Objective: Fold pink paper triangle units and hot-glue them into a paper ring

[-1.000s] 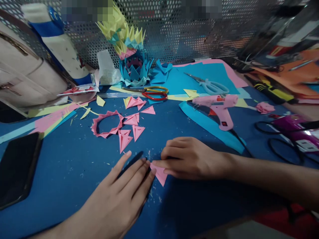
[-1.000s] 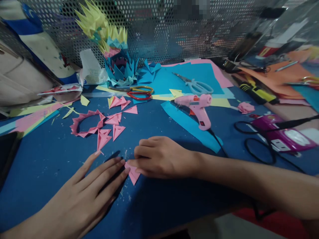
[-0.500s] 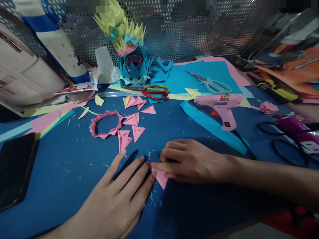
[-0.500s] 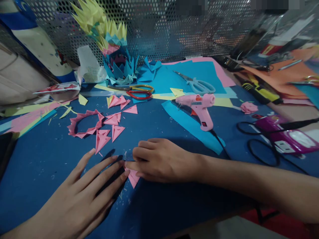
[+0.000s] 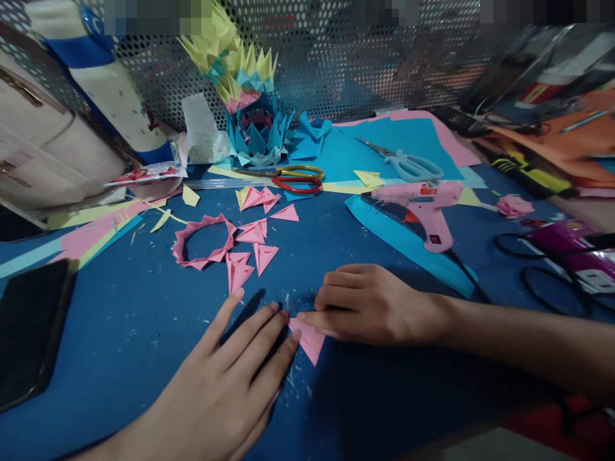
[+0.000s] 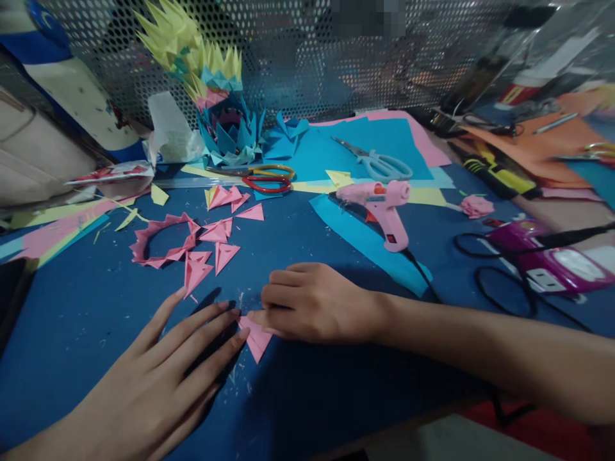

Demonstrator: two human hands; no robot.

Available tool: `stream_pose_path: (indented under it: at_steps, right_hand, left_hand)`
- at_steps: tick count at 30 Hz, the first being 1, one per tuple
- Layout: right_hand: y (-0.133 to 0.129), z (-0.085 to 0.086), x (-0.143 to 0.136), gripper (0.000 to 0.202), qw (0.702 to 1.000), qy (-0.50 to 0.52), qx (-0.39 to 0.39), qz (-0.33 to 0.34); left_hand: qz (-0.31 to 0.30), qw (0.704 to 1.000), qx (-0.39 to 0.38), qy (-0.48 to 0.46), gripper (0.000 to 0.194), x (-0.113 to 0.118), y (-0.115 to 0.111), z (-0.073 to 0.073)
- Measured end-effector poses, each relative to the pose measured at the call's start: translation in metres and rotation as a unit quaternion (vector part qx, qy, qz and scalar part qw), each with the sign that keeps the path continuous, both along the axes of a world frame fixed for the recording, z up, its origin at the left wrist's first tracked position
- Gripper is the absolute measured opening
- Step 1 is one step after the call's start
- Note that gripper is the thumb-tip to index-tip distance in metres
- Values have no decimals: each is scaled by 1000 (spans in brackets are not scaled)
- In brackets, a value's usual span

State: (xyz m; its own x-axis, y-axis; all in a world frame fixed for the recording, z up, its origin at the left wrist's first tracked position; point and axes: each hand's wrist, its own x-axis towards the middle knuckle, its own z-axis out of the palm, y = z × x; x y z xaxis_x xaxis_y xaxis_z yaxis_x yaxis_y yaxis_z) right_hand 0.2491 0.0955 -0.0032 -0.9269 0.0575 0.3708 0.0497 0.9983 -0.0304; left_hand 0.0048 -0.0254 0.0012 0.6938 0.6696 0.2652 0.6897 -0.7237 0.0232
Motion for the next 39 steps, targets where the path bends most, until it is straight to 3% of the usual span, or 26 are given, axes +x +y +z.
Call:
stream_pose_path:
  at_steps: [39]
  right_hand:
    - [1,9,-1,25,999,-14,18,33]
  left_hand:
    - [-33,999,12,7,44,-1,2,0]
